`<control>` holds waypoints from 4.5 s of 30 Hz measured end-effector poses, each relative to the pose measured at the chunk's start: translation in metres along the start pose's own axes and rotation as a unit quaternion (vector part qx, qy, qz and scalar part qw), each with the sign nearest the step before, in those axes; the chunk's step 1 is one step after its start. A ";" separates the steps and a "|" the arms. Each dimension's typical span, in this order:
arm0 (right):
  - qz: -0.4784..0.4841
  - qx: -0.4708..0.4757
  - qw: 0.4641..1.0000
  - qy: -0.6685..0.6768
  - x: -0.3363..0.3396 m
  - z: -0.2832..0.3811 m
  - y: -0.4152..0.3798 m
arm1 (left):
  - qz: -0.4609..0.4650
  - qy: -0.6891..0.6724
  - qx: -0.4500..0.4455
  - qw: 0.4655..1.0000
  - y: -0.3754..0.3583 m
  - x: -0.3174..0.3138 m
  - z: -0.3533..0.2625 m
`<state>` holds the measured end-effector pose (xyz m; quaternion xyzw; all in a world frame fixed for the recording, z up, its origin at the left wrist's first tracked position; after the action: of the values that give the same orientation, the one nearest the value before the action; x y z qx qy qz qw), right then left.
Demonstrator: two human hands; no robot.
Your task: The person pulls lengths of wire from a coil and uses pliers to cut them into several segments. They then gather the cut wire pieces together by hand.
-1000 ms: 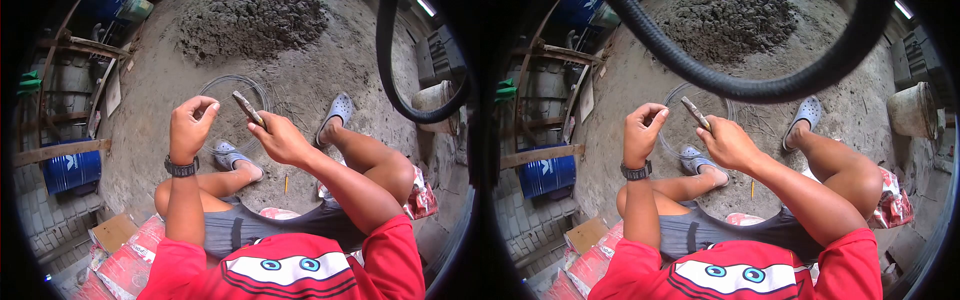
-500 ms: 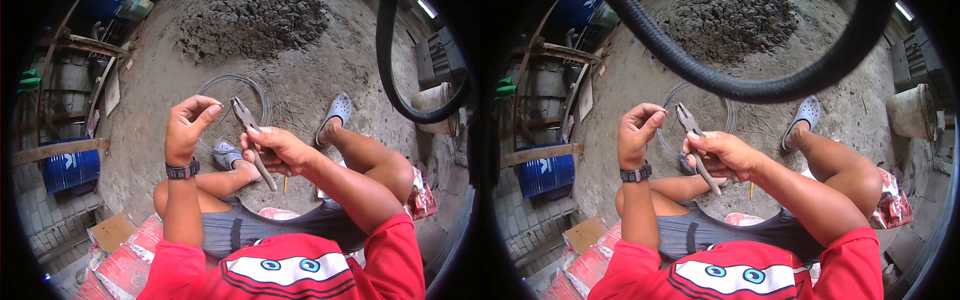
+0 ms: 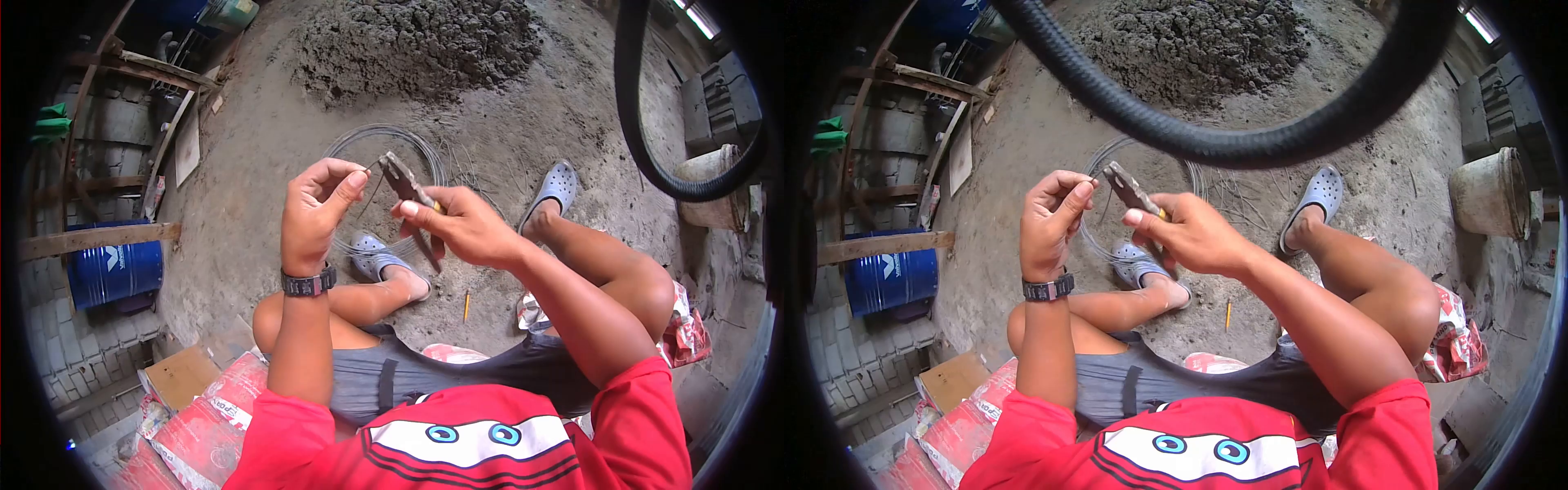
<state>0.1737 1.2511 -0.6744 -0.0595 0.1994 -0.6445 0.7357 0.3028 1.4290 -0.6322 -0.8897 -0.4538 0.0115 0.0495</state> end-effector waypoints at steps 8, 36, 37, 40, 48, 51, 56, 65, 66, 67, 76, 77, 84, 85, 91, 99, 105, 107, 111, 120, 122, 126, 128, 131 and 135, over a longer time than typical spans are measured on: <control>-0.129 0.054 0.979 0.145 0.063 0.026 -0.012 | -0.028 0.036 -0.053 0.998 0.000 0.019 -0.009; -0.033 -0.001 0.995 0.092 0.011 -0.016 0.000 | 0.025 0.154 -0.050 0.986 0.013 0.004 0.008; -0.054 -0.022 0.991 0.123 0.009 -0.016 0.001 | 0.026 0.154 -0.051 0.986 0.013 0.004 0.008; -0.090 -0.092 0.985 0.119 0.009 -0.026 0.004 | 0.030 0.193 -0.024 0.980 0.011 0.001 0.012; -0.140 -0.091 0.986 0.009 0.002 -0.039 0.005 | 0.038 0.244 -0.021 0.969 0.011 -0.005 0.008; -0.140 -0.085 0.986 -0.013 0.003 -0.047 0.007 | 0.042 0.233 -0.030 0.971 0.011 -0.004 0.008; -0.168 -0.048 0.980 -0.096 0.008 -0.046 0.013 | 0.029 0.221 -0.048 0.974 0.013 0.001 0.018; -0.129 -0.112 0.926 -0.338 0.014 -0.005 0.000 | 0.023 0.236 -0.053 0.970 0.016 0.004 0.017; -0.128 -0.111 0.926 -0.337 0.014 -0.009 0.002 | 0.023 0.247 -0.051 0.967 0.015 0.003 0.016; -0.121 -0.105 0.948 -0.277 0.014 -0.016 0.004 | 0.024 0.248 -0.051 0.967 0.015 0.003 0.015; -0.017 -0.128 0.992 -0.009 0.006 -0.036 0.003 | 0.000 0.233 -0.061 0.971 0.017 0.012 0.015; -0.030 -0.115 0.993 0.003 0.004 -0.034 0.001 | -0.001 0.217 -0.062 0.974 0.017 0.013 0.013; -0.044 -0.049 0.995 0.079 0.005 -0.027 0.003 | 0.024 0.207 -0.025 0.978 0.016 0.019 0.011; -0.044 -0.049 0.995 0.079 0.009 -0.028 0.006 | 0.023 0.207 -0.025 0.978 0.016 0.019 0.011; 0.108 -0.053 0.913 0.391 0.023 -0.026 0.000 | -0.002 0.167 -0.055 0.984 0.020 0.030 0.012; -0.187 -0.050 0.906 -0.377 0.058 -0.043 0.015 | -0.006 0.313 -0.024 0.949 0.017 0.030 0.011; -0.086 -0.177 0.976 0.094 0.047 -0.050 0.012 | -0.029 0.337 -0.044 0.940 0.022 0.030 0.009; 0.025 -0.092 0.963 0.253 0.042 -0.044 0.010 | -0.034 0.296 -0.052 0.953 0.023 0.035 0.009; -0.032 -0.145 0.989 -0.005 0.062 -0.047 0.016 | -0.042 0.262 -0.041 0.963 0.023 0.049 0.015; -0.176 -0.267 0.947 0.027 0.054 -0.092 0.017 | -0.073 0.297 -0.030 0.952 0.021 0.043 0.006; -0.157 -0.252 0.952 0.069 0.044 -0.089 0.015 | -0.073 0.277 -0.033 0.957 0.021 0.043 0.008; -0.083 -0.166 0.981 0.057 0.015 -0.051 0.011 | -0.063 0.264 -0.044 0.961 0.020 0.033 0.014; -0.037 -0.096 0.995 -0.012 0.007 -0.031 0.008 | -0.051 0.269 -0.035 0.961 0.016 0.019 0.008; -0.023 -0.051 0.998 -0.010 0.002 -0.019 0.004 | -0.031 0.263 -0.031 0.964 0.014 0.005 0.009; -0.105 -0.003 0.978 -0.179 0.013 -0.019 0.002 | -0.012 0.266 -0.037 0.963 0.014 0.002 0.010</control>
<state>0.1698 1.2422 -0.6954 -0.1967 0.0587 -0.6967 0.6874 0.3149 1.4230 -0.6437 -0.8562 -0.4352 -0.2435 0.1353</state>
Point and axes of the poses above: each hand's wrist, its own y-axis towards the middle knuckle, its own x-axis out of the back of the hand, z = x × y, the point moved 3 cm from there along y, towards the middle knuckle, and after that the axes turned 5 degrees about -y, right-handed, at the moved point
